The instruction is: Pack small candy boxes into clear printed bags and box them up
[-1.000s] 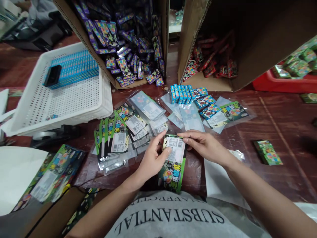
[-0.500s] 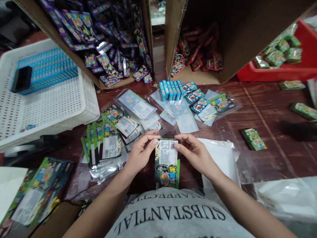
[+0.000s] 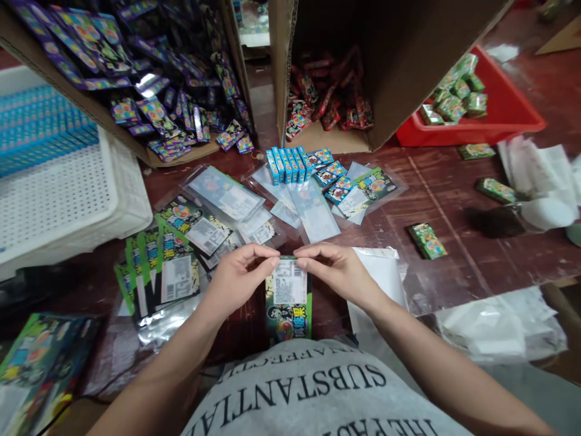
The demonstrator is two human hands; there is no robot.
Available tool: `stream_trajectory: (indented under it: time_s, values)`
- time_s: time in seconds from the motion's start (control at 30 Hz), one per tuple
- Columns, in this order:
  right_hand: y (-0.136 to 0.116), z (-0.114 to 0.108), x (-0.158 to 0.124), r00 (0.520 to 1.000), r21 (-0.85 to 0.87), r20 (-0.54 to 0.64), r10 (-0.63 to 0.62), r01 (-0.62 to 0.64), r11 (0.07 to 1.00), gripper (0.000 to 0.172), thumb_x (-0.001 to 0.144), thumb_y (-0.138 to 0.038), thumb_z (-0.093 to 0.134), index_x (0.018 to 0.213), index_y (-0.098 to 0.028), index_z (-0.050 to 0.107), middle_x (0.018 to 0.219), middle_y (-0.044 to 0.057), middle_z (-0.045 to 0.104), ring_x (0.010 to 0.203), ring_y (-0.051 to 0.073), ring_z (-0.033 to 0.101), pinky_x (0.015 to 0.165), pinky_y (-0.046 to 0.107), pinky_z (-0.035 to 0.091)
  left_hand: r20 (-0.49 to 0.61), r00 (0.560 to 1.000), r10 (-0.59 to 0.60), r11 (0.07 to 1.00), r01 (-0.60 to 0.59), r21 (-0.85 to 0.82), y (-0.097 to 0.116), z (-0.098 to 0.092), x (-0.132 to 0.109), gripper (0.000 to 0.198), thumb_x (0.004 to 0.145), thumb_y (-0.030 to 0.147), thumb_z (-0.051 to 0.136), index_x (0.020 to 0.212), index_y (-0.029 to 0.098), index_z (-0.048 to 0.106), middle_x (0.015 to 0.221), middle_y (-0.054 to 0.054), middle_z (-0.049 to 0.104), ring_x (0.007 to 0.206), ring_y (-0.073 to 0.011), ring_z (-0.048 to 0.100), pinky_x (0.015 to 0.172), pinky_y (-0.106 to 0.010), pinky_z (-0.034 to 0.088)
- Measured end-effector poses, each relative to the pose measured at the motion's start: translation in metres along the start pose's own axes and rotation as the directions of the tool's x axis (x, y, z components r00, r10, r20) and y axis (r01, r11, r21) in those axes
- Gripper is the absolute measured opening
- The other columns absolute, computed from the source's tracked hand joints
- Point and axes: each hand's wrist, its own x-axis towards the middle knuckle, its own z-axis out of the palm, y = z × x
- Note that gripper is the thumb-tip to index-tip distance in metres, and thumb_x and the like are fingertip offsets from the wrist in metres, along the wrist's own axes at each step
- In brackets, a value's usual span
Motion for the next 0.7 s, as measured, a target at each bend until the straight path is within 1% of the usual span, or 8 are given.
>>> stream_trajectory:
  time_s: [0.07,0.13,0.27,0.33,0.43,0.53,0.6,0.7]
  values:
    - [-0.004,-0.003,0.003,0.993,0.063,0.004,0.115,-0.115,0.991,0.019,0.083,-0.04,0.079,0.094,-0.024,0.078,0.094,0.001,0.079,0.085,0.017,0.071,0.083,0.034,0.056,0.012,0.999,-0.05,0.999,0.05,-0.004,0.007,0.002,0.003,0.013,0.082,0.032,0.076,0.086,0.019,0.073,0.087,-0.002,0.076,0.081,-0.0161,0.069,0.078,-0.029,0.053]
    - [-0.005,-0.007,0.005,0.98,0.119,0.025,0.198,-0.2,0.973,0.022,0.081,-0.043,0.081,0.09,-0.023,0.079,0.091,0.001,0.079,0.082,0.016,0.071,0.083,0.034,0.055,0.027,0.996,-0.086,0.996,0.086,-0.011,0.012,0.004,0.006,0.015,0.083,0.033,0.075,0.083,0.019,0.073,0.084,-0.001,0.075,0.078,-0.0149,0.067,0.077,-0.029,0.052]
    - [-0.002,-0.017,0.004,0.975,0.121,0.068,0.211,-0.218,0.968,0.024,0.081,-0.046,0.081,0.09,-0.024,0.081,0.095,0.002,0.08,0.088,0.018,0.072,0.088,0.035,0.055,0.097,0.989,-0.111,0.993,0.114,-0.019,0.011,0.002,0.008,0.018,0.083,0.037,0.076,0.085,0.02,0.076,0.086,-0.002,0.077,0.078,-0.0147,0.068,0.077,-0.029,0.053]
    - [-0.002,-0.021,-0.001,0.983,0.091,0.09,0.16,-0.168,0.982,0.021,0.083,-0.046,0.079,0.091,-0.026,0.082,0.098,0.003,0.081,0.091,0.02,0.073,0.088,0.037,0.056,0.134,0.987,-0.084,0.996,0.086,-0.012,0.009,0.001,0.006,0.018,0.081,0.036,0.079,0.088,0.02,0.078,0.093,-0.003,0.078,0.084,-0.0159,0.07,0.08,-0.03,0.055]
    - [-0.003,-0.03,-0.012,0.992,0.025,0.121,0.031,-0.034,0.999,0.018,0.091,-0.043,0.071,0.095,-0.029,0.082,0.106,0.003,0.08,0.098,0.02,0.074,0.091,0.037,0.057,0.179,0.984,0.0,1.0,0.002,-0.007,0.009,0.002,0.004,0.015,0.079,0.032,0.081,0.087,0.02,0.076,0.099,-0.004,0.078,0.091,-0.0169,0.072,0.086,-0.031,0.056]
    - [-0.004,-0.053,-0.022,0.979,-0.144,0.162,-0.122,0.146,0.979,0.021,0.098,-0.039,0.063,0.11,-0.032,0.079,0.124,0.004,0.074,0.114,0.021,0.068,0.097,0.038,0.054,0.253,0.966,0.054,0.998,-0.058,0.008,0.014,0.016,0.014,0.011,0.083,0.029,0.077,0.083,0.019,0.073,0.096,-0.004,0.077,0.09,-0.0166,0.072,0.084,-0.031,0.056]
    - [-0.002,-0.08,-0.025,0.965,-0.324,0.138,-0.221,0.255,0.911,0.026,0.099,-0.037,0.062,0.121,-0.032,0.074,0.129,0.005,0.071,0.121,0.022,0.064,0.101,0.041,0.051,0.353,0.933,0.068,0.997,-0.076,0.011,0.017,0.034,0.028,0.01,0.086,0.029,0.073,0.085,0.019,0.072,0.1,-0.006,0.077,0.091,-0.0176,0.072,0.083,-0.032,0.056]
    - [0.004,-0.126,-0.022,0.952,-0.655,0.081,-0.296,0.274,0.704,0.028,0.1,-0.032,0.059,0.124,-0.027,0.072,0.118,0.008,0.074,0.113,0.026,0.065,0.098,0.046,0.048,0.556,0.822,0.125,0.986,-0.168,0.025,0.02,0.071,0.05,0.007,0.09,0.026,0.067,0.087,0.02,0.068,0.123,-0.011,0.073,0.114,-0.0231,0.07,0.094,-0.037,0.054]
